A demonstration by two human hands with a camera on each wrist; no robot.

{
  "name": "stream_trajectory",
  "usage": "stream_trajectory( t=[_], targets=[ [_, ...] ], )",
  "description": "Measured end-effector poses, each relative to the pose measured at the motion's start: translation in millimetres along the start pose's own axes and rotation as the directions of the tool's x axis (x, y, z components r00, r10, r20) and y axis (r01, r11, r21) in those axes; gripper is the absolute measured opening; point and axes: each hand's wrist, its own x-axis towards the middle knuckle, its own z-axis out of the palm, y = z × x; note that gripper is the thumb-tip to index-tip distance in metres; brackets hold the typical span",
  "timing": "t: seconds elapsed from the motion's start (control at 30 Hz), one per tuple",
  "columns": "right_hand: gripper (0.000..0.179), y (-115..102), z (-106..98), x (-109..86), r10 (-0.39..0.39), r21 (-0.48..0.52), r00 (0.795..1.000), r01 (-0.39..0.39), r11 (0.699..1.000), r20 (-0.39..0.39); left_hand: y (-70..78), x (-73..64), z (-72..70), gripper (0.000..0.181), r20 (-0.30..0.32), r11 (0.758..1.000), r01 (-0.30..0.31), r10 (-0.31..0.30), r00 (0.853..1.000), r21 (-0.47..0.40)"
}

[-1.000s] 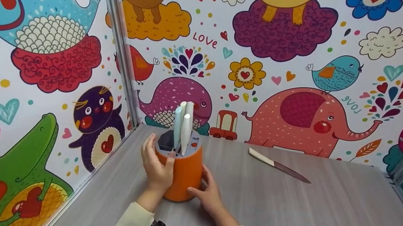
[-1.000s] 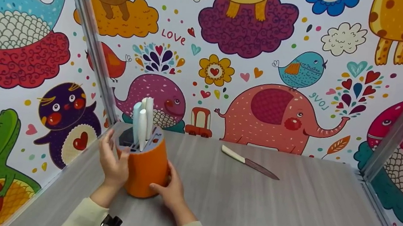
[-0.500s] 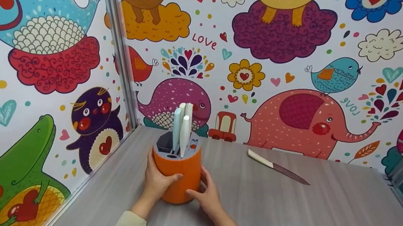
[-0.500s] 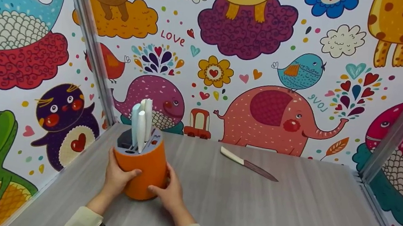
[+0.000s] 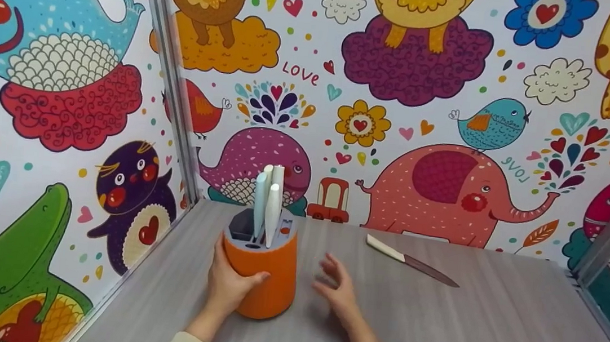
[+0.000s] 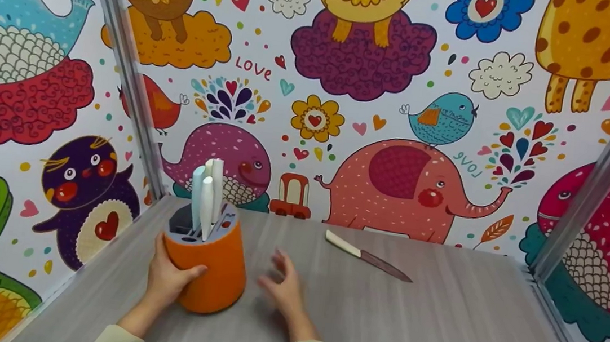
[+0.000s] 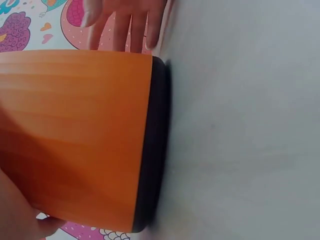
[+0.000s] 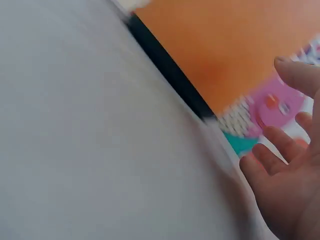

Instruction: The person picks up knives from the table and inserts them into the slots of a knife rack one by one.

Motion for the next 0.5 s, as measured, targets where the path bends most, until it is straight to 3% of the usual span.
stream_trajectory(
  t=[0.1, 0.23, 0.3, 0.37, 0.5],
  targets=[
    [0.062, 2, -38, 5.9, -0.043, -0.052, 0.981, 0.033, 0.998, -0.191, -0.1, 2.4, 0.7, 0.125, -0.012, 1.0, -0.004, 0.004, 1.0, 0.007],
    [0.056, 4, -84, 8.5, 0.037, -0.145, 0.93, -0.096, 0.985, -0.366, -0.1, 3.0, 1.7, 0.127, -0.02, 1.0, 0.0, 0.0, 1.0, 0.029],
    [0.054, 5, -102, 8.9, 0.075, -0.228, 0.902, -0.187, 0.955, -0.425, -0.4, 2.6, 2.0, 0.127, -0.021, 0.999, 0.002, -0.001, 1.0, 0.045],
    [0.054, 7, -116, 9.8, 0.092, -0.316, 0.888, -0.256, 0.914, -0.451, -0.3, 1.5, 1.7, 0.127, -0.021, 0.998, 0.003, -0.002, 1.0, 0.056],
    [0.056, 12, -135, 13.0, 0.095, -0.46, 0.891, -0.318, 0.829, -0.444, -1.1, -1.3, 1.1, 0.124, -0.031, 0.998, -0.001, 0.003, 1.0, 0.059]
  ],
)
